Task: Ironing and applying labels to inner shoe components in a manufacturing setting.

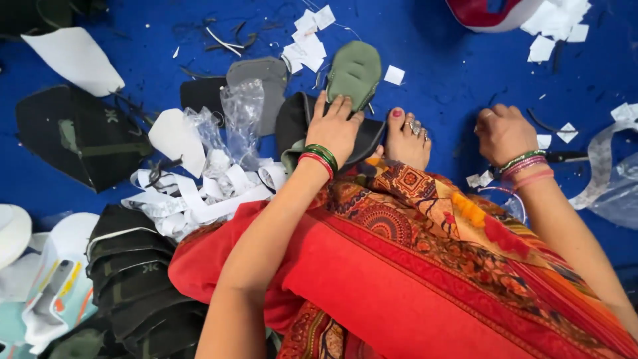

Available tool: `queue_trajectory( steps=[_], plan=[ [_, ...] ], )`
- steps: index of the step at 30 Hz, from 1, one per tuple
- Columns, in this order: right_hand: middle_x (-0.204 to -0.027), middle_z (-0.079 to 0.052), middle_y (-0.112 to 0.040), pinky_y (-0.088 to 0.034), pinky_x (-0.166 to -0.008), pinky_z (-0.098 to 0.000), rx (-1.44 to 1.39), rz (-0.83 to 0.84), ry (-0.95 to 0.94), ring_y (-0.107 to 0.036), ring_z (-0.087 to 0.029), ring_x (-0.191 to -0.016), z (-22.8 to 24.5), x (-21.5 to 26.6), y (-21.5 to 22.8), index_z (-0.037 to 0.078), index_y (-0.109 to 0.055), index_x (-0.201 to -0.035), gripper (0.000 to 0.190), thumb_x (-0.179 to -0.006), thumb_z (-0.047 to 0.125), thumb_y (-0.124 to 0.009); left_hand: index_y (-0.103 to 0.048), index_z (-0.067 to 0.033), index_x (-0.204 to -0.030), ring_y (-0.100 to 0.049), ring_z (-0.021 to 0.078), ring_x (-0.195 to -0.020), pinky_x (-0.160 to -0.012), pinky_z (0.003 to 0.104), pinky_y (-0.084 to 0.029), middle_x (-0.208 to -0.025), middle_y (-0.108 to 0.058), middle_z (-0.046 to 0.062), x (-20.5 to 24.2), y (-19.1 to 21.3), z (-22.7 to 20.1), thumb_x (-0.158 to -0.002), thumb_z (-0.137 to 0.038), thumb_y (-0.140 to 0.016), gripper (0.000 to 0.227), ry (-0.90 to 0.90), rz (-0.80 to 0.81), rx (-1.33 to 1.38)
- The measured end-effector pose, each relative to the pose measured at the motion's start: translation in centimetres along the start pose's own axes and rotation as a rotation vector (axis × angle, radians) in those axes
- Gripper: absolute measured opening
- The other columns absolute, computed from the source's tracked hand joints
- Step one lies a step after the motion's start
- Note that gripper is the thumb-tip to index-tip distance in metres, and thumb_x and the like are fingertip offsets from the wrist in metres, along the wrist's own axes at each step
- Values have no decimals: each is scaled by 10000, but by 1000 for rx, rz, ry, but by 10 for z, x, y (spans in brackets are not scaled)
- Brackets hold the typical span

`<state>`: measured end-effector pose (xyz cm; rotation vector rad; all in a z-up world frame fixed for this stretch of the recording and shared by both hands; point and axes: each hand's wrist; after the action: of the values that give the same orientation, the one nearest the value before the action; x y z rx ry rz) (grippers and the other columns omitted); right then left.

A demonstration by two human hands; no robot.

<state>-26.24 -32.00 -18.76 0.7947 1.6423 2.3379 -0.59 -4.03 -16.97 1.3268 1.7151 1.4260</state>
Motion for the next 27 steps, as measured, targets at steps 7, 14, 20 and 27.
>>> queue_trajectory(
  steps=[7,14,20,27],
  plan=[
    [-1013,-165,-686,-570,-745,-431,-424,-57,-153,-698,-317,-818,15,-8,18,55,-713,-1102,124,-979,62,-718,-732,-101,-1189,-520,314,-1349,-1200,544,-238,-1354,-634,193,2,-1,2,-936,-189,-482,366,-36,-61,105],
    [-1035,-146,-703,-694,-798,-361,-1628,35,-193,-773,-247,-916,123,-105,-13,-50,-612,-1060,110,-963,-57,-663,-735,-91,-1180,-514,326,-1354,-1212,543,-245,-1353,-636,204,-2,-4,-1,-942,-196,-500,350,-8,-51,11],
    [-797,-60,-739,-570,-508,-255,-1201,-90,-175,-710,-110,-642,171,-161,-37,-10,-728,-960,85,-946,61,-773,-566,-46,-1417,-580,304,-1242,-1198,485,-333,-1206,-669,150,-3,-4,8,-997,-196,-549,447,98,-136,288],
    [-722,-18,-697,-465,-462,-219,-1189,-144,-289,-602,-56,-539,180,-162,-41,-5,-716,-899,159,-945,118,-805,-355,-76,-1578,-533,342,-1074,-998,484,-409,-1124,-598,141,-25,3,5,-993,-293,-580,664,255,-171,327]
  ],
)
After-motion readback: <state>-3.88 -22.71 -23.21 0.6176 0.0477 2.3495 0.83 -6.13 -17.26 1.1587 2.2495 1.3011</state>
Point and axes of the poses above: each hand's wrist, its own x-axis away from the middle knuckle, its own y-axis out of the back of the hand, z = x × y
